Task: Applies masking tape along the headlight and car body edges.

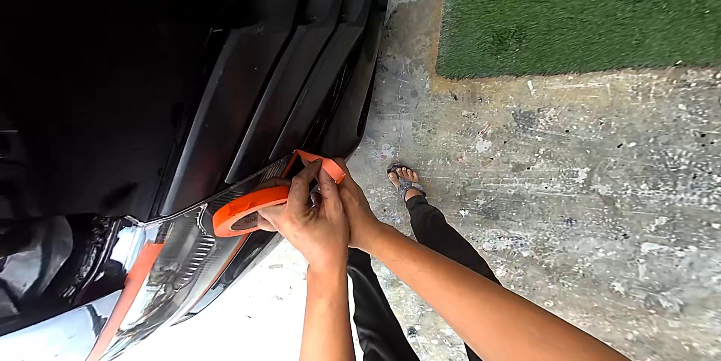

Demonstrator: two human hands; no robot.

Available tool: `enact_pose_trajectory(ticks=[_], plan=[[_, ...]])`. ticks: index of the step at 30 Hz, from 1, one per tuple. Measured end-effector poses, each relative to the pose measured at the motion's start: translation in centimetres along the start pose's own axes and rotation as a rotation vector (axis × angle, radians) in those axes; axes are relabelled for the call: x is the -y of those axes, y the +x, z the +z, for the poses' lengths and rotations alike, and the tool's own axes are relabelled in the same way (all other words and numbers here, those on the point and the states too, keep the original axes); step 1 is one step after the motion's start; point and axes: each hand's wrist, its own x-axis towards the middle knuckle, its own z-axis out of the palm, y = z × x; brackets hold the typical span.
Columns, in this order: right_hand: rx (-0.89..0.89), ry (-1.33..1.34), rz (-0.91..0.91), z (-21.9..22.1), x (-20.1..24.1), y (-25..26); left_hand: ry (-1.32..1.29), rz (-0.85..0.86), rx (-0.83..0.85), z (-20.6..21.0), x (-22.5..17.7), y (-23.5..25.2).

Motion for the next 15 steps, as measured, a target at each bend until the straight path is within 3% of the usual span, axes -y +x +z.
enact_pose_trajectory(ticks=[8, 12, 15], plan=[[0.033, -0.125, 0.064, -0.3, 1.2, 0.0, -0.056, -0.027, -0.042, 0.0, 0.2, -0.6], [-0.068, -0.145, 0.069, 0.7, 0.9, -1.0, 0.017, -0.071, 0.032, -0.1, -0.5, -0.2], [-0.037, -0.154, 0.106, 0.7, 0.8, -1.3, 0.09, -0.082, 0.071, 0.0, -0.9, -0.1]])
